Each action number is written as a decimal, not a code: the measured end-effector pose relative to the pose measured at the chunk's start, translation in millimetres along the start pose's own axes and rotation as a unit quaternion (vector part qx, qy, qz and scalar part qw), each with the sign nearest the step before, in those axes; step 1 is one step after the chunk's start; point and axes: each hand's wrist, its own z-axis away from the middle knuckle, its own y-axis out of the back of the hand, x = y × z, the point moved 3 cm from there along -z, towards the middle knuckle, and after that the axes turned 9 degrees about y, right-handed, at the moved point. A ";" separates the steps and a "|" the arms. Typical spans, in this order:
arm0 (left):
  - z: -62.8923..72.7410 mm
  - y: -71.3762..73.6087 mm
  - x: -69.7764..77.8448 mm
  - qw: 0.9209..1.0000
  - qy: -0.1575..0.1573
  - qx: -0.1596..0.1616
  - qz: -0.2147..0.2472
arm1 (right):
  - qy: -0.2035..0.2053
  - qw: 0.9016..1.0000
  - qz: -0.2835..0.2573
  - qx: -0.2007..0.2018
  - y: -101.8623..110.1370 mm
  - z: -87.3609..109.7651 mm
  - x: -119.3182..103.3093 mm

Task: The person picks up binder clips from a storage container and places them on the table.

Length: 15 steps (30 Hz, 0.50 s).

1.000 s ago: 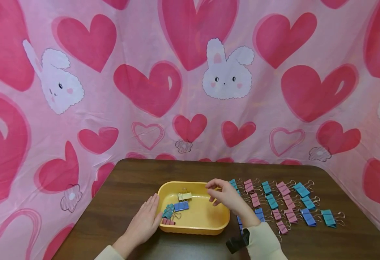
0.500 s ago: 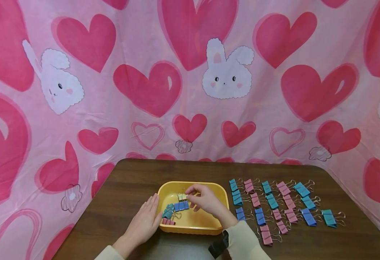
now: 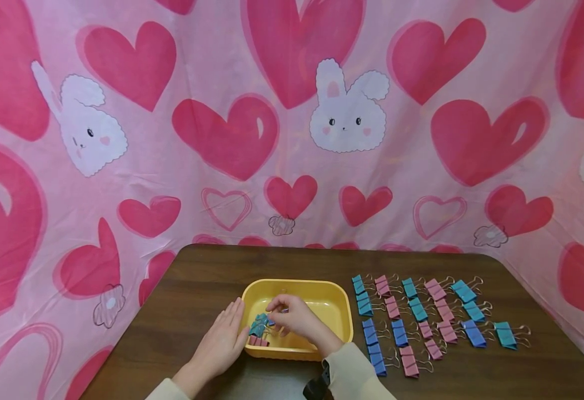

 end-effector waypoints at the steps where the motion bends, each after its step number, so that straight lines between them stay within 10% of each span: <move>1: -0.1 -0.1 -0.1 1.000 0.000 -0.001 0.000 | -0.005 1.000 0.000 -0.002 -2.0 -0.6 0.7; 15: -0.3 -1.4 -0.1 1.000 -0.006 0.009 0.005 | -0.044 0.999 -0.019 -0.009 -19.0 -1.7 19.3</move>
